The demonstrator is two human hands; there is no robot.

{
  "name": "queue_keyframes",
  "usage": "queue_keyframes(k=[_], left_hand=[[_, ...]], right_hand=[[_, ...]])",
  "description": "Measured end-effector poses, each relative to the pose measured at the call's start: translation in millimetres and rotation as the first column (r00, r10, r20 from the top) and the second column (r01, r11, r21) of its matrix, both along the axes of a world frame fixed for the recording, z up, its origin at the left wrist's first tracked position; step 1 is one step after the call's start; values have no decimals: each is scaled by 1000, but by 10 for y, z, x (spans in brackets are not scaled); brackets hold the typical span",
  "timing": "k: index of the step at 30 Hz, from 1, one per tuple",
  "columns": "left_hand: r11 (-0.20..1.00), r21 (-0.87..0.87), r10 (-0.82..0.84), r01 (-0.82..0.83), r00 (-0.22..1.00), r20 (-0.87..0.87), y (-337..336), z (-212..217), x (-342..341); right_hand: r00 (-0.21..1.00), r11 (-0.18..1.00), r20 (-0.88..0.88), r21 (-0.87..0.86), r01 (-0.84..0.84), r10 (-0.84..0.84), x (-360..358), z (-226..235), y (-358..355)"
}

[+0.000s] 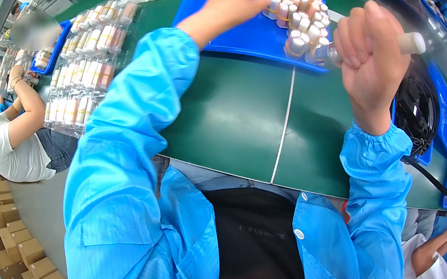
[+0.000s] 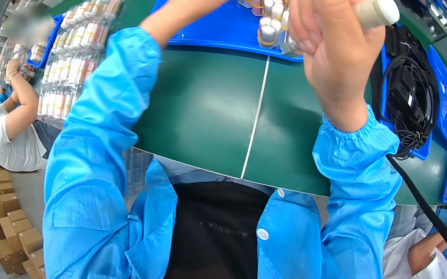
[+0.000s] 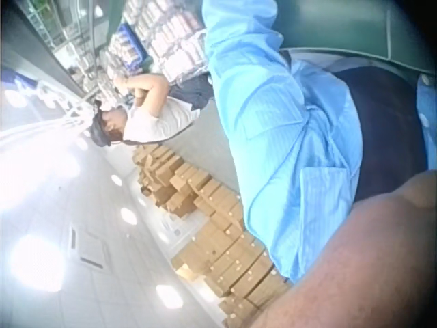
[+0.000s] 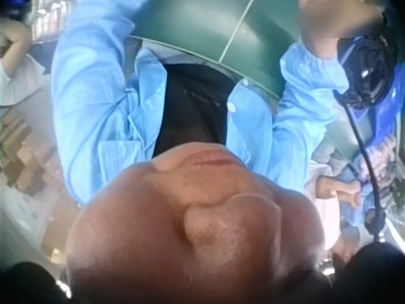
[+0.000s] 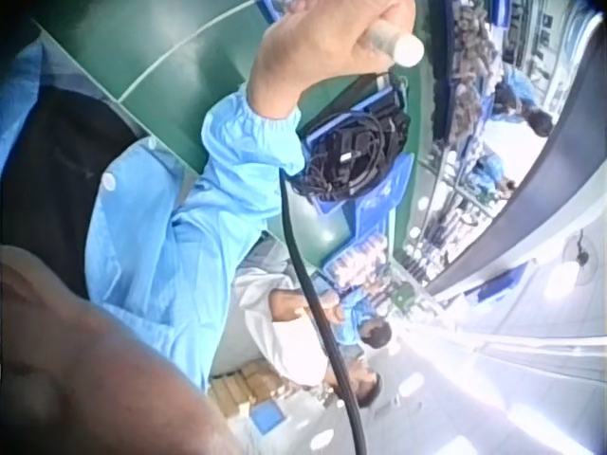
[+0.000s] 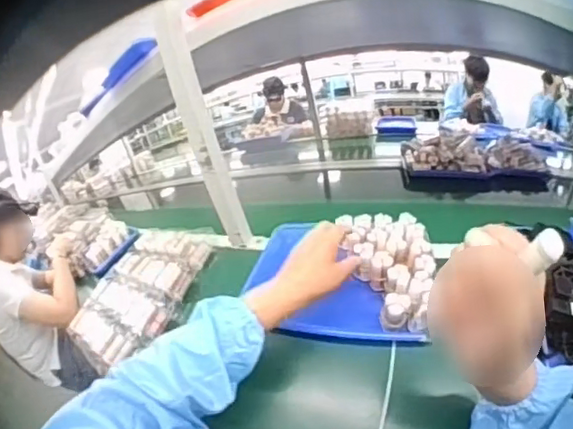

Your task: Capping plastic vials using a pneumatic capping tool on a factory assembly line.

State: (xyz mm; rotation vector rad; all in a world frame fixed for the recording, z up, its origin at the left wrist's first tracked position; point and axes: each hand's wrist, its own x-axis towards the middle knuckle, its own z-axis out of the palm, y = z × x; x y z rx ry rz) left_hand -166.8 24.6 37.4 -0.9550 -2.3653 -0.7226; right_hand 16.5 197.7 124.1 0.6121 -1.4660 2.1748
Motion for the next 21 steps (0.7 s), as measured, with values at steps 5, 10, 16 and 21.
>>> queue_keyframes(k=[5, 10, 16, 21], left_hand=[[996, 46, 73, -78, 992, 100, 310, -210, 185], [982, 174, 54, -77, 990, 131, 9, -120, 446], [975, 210, -93, 70, 991, 98, -382, 3, 1216], [991, 107, -98, 75, 967, 234, -298, -170, 1624]], right_hand=[[999, 994, -3, 101, 43, -42, 111, 74, -13], [1000, 998, 30, 68, 5, -7, 104, 27, -19], [991, 996, 108, 38, -80, 75, -3, -122, -104], [385, 130, -738, -381, -916, 554, -432, -542, -495]])
